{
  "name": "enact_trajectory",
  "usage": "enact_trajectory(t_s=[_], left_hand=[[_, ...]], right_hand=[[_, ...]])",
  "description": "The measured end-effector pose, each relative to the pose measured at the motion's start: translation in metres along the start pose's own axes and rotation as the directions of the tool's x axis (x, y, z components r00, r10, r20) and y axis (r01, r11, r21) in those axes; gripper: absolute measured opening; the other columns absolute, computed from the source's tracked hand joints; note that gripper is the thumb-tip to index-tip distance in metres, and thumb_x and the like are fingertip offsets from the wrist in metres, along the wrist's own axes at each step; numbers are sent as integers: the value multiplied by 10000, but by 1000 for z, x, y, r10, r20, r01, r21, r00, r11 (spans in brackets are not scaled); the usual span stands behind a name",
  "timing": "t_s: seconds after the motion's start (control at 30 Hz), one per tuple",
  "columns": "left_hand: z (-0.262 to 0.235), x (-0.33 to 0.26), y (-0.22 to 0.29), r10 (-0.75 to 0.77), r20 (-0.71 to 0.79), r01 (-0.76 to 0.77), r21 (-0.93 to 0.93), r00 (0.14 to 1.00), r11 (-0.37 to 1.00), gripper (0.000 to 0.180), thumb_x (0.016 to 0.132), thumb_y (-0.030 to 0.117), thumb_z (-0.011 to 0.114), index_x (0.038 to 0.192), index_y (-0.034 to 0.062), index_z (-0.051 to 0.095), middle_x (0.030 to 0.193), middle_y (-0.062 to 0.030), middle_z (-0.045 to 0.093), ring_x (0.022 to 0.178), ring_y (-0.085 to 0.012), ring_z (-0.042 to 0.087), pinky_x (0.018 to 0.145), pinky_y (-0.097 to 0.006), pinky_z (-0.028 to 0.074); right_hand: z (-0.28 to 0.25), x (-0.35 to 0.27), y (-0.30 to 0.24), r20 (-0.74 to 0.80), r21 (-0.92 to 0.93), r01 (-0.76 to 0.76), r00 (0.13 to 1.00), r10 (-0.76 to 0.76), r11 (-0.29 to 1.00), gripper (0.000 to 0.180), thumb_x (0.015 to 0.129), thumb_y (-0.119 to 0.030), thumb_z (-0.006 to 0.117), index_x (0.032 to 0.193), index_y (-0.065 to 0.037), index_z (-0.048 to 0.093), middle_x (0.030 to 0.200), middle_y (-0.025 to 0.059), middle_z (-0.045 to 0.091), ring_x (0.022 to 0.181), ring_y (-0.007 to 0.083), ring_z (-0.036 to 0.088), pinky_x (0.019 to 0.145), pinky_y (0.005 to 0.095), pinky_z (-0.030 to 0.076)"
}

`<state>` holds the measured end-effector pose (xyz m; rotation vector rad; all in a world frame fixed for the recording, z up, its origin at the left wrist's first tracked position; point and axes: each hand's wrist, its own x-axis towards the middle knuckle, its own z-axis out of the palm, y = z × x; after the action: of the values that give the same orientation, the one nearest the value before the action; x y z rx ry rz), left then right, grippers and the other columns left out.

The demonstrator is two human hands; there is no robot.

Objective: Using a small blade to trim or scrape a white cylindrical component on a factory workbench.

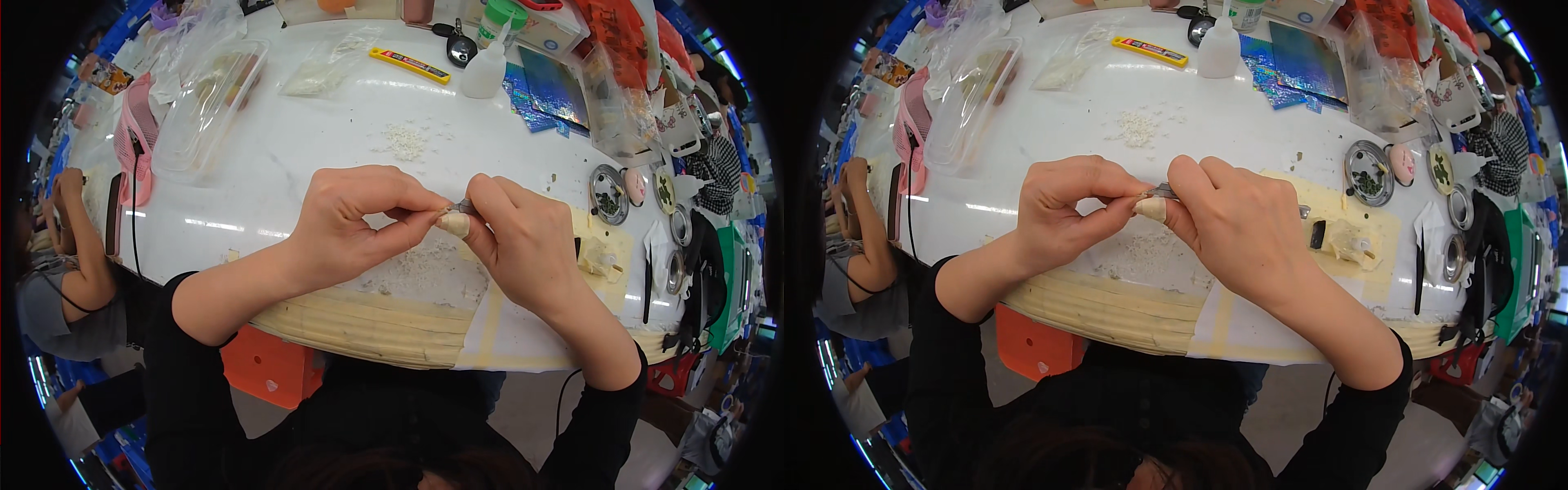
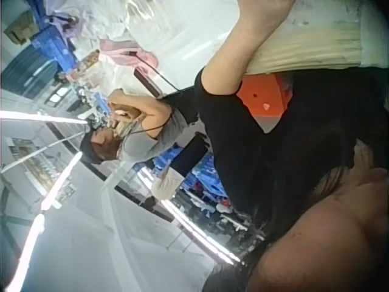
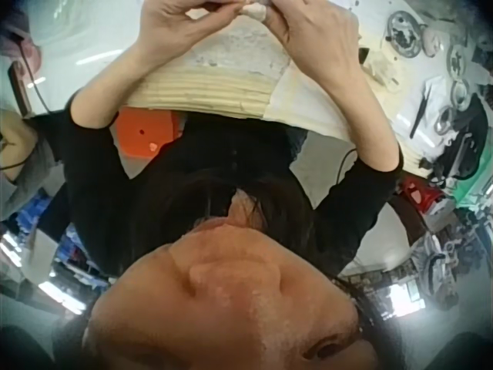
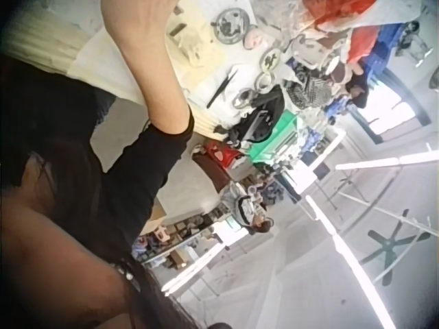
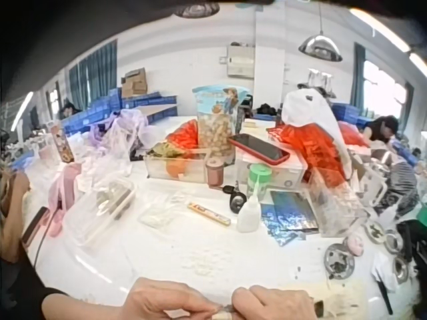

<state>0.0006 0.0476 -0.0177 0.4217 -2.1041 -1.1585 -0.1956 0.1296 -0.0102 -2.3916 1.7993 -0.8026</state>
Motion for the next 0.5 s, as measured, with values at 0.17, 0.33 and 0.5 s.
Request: enact_trajectory(t_s=[0.17, 0.33, 0.5], left_hand=[[-2, 1, -1, 66, 30, -69, 87, 997, 994, 215, 772, -101, 663, 957, -10, 725, 839, -97, 713, 719, -148, 676, 642, -246, 529], [-3, 3, -2, 125, 60, -132, 125, 990, 983, 220, 757, -103, 664, 944, -5, 726, 851, -101, 715, 726, -175, 680, 634, -261, 538], [-4, 2, -3, 121, 75, -129, 115, 990, 985, 214, 757, -99, 666, 940, -5, 726, 849, -101, 715, 728, -173, 678, 628, -261, 536]], right_hand=[[-3, 0, 1, 57, 31, 2, 998, -4, 1000, 238, 861, -278, 669, 817, -96, 523, 639, 47, 544, 550, 267, 572, 456, 386, 420], [-7, 1, 1, 78, 57, 18, 997, -22, 998, 212, 856, -253, 669, 809, -98, 532, 629, 41, 542, 559, 261, 576, 458, 388, 414], [-7, 0, 2, 90, 47, 38, 995, -42, 998, 212, 855, -254, 671, 796, -100, 536, 621, 39, 539, 541, 253, 570, 443, 385, 404]])
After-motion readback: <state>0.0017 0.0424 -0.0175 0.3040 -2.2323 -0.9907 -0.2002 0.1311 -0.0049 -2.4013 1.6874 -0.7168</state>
